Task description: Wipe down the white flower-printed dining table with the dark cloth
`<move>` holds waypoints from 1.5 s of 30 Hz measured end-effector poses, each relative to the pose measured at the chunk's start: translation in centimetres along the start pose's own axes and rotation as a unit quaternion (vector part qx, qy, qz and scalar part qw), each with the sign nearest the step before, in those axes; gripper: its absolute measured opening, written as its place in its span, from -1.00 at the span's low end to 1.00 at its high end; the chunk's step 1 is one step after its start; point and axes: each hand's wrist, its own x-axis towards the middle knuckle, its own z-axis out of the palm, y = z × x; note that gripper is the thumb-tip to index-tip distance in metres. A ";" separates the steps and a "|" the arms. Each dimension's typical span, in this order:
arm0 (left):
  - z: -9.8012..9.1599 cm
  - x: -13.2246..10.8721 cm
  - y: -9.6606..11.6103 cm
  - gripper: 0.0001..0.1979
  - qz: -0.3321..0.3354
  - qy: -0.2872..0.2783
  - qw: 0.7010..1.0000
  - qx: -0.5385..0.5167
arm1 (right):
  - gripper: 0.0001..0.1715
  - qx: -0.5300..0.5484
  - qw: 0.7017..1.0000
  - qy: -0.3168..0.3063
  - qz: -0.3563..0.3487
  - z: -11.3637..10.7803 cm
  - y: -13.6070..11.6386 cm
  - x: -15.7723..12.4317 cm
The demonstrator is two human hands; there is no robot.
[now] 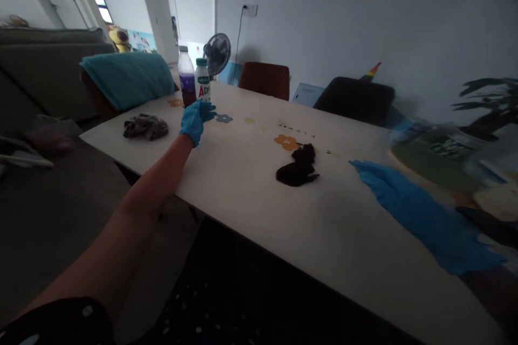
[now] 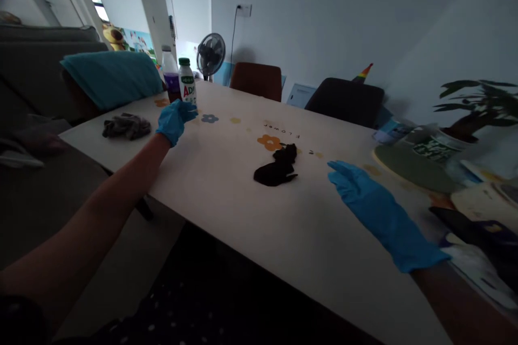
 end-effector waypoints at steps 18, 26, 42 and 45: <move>0.9 -4.4 0.0 -0.63 0.015 -0.044 0.996 0.079 | 0.35 -0.016 0.967 -0.220 -0.129 11.4 -5.0 7.9; 1.3 -4.7 -0.6 -0.61 0.017 -0.041 0.992 0.118 | 0.10 -0.006 0.986 -0.142 -0.082 15.1 -4.1 12.7; 0.1 -3.0 -1.6 -0.60 0.007 -0.015 0.990 0.143 | -0.35 0.039 0.958 -0.192 -0.209 20.3 -23.4 17.6; 0.3 -3.5 -1.3 -0.60 -0.009 -0.008 0.989 0.149 | -0.29 0.026 0.961 -0.196 -0.192 19.5 -23.1 16.4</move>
